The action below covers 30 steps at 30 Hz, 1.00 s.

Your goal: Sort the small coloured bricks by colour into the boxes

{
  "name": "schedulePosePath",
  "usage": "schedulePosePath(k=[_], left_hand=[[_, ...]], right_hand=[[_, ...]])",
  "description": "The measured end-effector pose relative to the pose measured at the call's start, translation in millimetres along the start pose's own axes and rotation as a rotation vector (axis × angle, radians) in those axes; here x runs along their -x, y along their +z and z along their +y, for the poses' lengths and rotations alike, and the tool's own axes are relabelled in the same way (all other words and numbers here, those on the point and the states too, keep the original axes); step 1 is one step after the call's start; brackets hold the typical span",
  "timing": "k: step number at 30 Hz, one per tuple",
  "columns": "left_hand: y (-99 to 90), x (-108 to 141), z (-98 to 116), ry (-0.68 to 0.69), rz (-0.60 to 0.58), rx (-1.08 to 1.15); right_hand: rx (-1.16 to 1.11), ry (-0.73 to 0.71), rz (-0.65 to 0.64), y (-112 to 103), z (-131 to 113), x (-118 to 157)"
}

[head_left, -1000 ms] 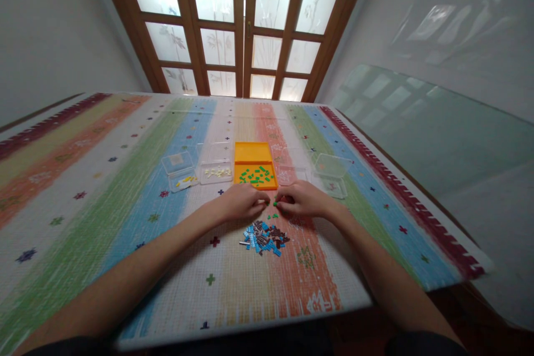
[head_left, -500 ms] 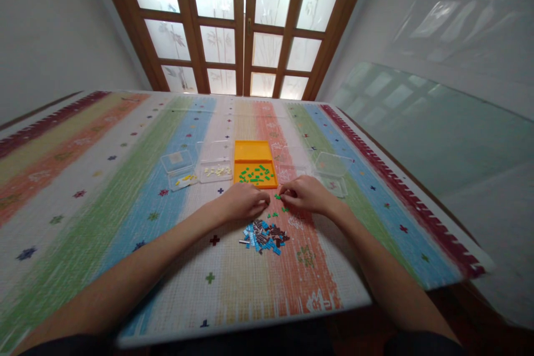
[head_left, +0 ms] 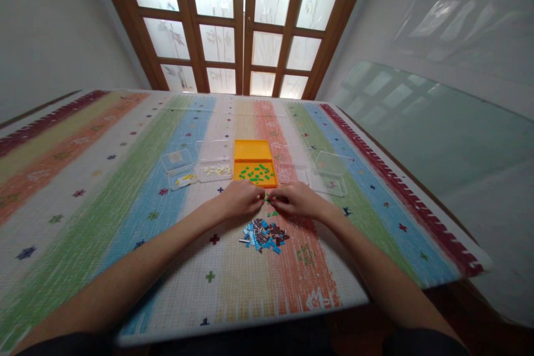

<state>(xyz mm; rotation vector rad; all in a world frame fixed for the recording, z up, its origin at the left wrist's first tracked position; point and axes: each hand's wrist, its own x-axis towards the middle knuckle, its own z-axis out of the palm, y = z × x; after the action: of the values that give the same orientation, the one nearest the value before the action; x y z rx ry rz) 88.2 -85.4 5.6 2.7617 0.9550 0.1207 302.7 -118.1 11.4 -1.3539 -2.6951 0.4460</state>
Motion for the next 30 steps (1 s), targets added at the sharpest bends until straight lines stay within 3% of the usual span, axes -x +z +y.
schedulePosePath(k=[10,14,18,22,30], left_hand=[[-11.5,0,3,-0.089,-0.004,0.061],[-23.2,-1,-15,-0.117,0.101,0.030],[-31.7,0,-37,-0.245,0.210,-0.039],[-29.7,0,-49,-0.357,0.248,-0.081],[-17.9,-6,-47,-0.443,0.173,-0.125]], right_hand=[[0.076,0.005,0.012,3,2,-2],[0.059,0.013,0.037,-3,0,-4],[0.069,0.027,-0.029,-6,-3,-6],[0.085,0.024,-0.042,-4,-5,-7],[0.129,0.074,0.033,-12,-2,-11]])
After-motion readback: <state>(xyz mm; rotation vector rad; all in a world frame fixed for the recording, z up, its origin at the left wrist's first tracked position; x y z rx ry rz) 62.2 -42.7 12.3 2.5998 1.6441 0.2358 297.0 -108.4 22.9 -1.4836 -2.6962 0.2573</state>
